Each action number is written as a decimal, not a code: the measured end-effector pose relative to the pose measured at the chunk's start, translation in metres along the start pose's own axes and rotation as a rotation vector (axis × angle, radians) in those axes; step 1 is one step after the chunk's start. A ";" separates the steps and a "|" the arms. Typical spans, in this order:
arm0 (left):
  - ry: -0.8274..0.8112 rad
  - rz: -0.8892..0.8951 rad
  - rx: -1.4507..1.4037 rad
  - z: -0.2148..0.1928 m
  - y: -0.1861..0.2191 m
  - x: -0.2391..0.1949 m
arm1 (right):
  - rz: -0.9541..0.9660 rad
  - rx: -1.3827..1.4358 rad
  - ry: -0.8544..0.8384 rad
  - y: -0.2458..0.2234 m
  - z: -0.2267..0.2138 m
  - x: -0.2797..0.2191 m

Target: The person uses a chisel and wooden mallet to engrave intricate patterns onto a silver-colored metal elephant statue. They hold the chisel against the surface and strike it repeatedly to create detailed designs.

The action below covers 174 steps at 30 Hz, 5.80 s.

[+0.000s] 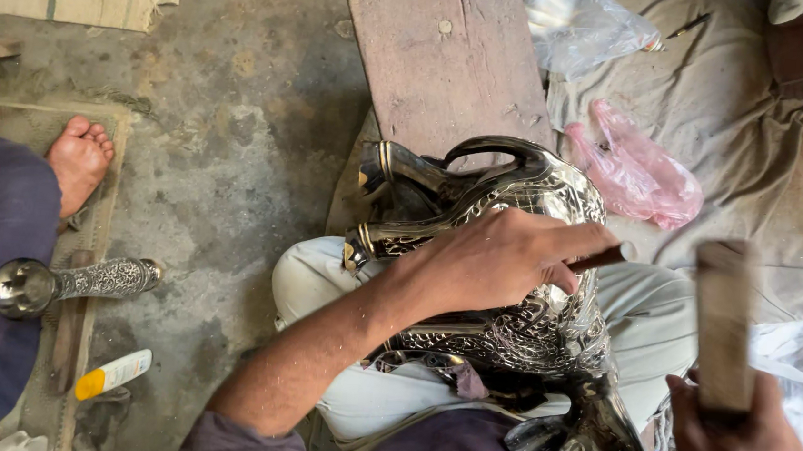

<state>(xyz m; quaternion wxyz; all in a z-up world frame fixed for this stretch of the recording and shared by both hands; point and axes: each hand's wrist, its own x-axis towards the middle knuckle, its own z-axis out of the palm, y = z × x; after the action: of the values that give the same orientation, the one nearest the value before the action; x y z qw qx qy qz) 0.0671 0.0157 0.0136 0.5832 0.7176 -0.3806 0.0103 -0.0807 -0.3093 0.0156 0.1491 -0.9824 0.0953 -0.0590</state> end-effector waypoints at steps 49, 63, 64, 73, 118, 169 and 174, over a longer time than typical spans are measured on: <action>-0.136 -0.058 0.195 0.000 0.002 -0.010 | -0.323 0.273 0.139 -0.049 -0.012 0.041; 0.052 -0.202 0.187 0.007 0.011 -0.024 | -0.318 0.154 -0.018 -0.076 -0.028 0.091; 0.087 -0.223 0.165 0.008 0.013 -0.027 | -0.308 0.185 -0.042 -0.080 -0.032 0.094; 0.412 -0.284 0.003 0.026 0.016 -0.043 | -0.383 -0.304 -0.197 -0.147 -0.063 0.137; 0.795 -0.522 -0.062 0.055 0.030 -0.054 | -0.717 -1.046 -0.302 -0.250 -0.096 0.145; -0.109 -0.046 0.392 0.005 0.001 -0.028 | -0.155 0.541 0.075 -0.057 -0.016 0.037; -0.018 -0.033 0.355 0.002 0.004 -0.028 | -0.122 0.298 0.104 -0.066 -0.017 0.042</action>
<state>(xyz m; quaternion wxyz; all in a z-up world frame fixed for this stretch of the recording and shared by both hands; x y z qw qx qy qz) 0.0443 0.0284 0.0034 0.4440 0.8155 -0.3661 0.0612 -0.0306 -0.2609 0.0555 0.2844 -0.9490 0.0334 -0.1321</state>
